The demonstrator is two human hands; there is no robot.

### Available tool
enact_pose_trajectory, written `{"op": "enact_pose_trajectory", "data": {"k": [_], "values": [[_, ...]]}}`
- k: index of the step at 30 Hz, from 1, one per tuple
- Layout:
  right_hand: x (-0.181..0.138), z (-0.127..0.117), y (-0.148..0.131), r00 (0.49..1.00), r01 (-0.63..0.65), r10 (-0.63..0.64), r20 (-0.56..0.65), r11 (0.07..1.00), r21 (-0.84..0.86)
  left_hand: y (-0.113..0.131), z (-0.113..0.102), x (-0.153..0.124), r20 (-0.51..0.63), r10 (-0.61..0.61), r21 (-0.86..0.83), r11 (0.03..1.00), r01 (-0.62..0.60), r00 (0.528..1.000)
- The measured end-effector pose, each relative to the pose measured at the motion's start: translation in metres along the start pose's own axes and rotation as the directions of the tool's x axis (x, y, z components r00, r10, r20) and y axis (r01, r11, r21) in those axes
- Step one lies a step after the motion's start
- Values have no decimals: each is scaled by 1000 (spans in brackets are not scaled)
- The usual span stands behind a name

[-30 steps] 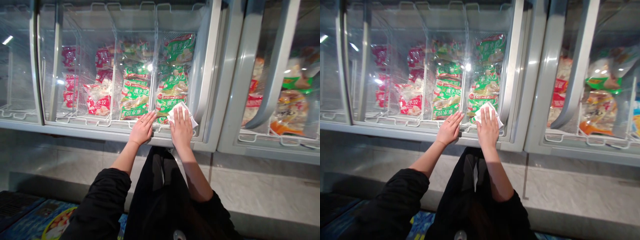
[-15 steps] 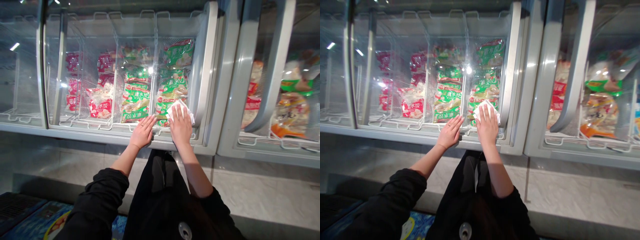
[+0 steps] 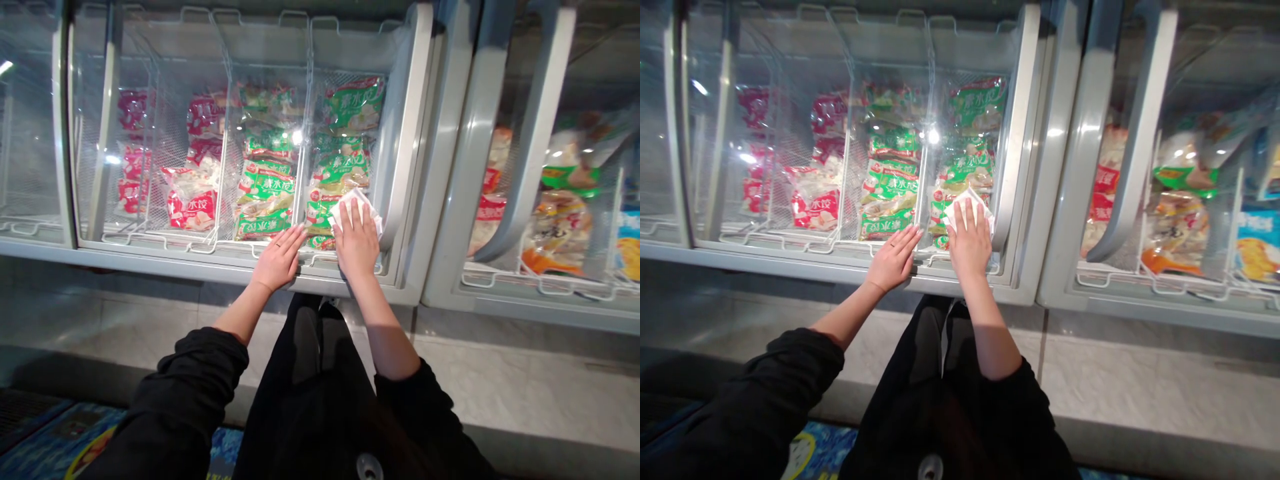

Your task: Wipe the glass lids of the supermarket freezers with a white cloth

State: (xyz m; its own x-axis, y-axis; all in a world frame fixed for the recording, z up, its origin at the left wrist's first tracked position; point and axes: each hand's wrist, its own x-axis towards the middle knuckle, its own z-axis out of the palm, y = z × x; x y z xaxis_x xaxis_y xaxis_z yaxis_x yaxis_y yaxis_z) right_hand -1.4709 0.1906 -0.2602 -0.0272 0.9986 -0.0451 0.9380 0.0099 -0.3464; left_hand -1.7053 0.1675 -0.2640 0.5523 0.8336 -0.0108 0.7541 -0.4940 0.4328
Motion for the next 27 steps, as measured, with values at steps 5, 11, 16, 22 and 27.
{"op": "enact_pose_trajectory", "data": {"k": [5,11,16,22,27], "values": [[-17,6,-27,994,-2,3,109,1000,-7,0,1,-1,14,1,8,1000,-1,1000],[38,-6,-24,976,119,-105,192,991,-63,-1,2,-1,17,5,17,1000,-5,1000],[23,-13,-13,994,-48,52,96,998,-41,-2,2,-2,7,18,38,999,-18,1000],[-3,-5,-31,985,-20,27,170,999,-43,-1,4,-2,-31,51,37,998,-50,998],[46,-12,-16,981,75,-66,183,996,-39,-2,3,-1,-5,38,1,999,-38,999]]}}
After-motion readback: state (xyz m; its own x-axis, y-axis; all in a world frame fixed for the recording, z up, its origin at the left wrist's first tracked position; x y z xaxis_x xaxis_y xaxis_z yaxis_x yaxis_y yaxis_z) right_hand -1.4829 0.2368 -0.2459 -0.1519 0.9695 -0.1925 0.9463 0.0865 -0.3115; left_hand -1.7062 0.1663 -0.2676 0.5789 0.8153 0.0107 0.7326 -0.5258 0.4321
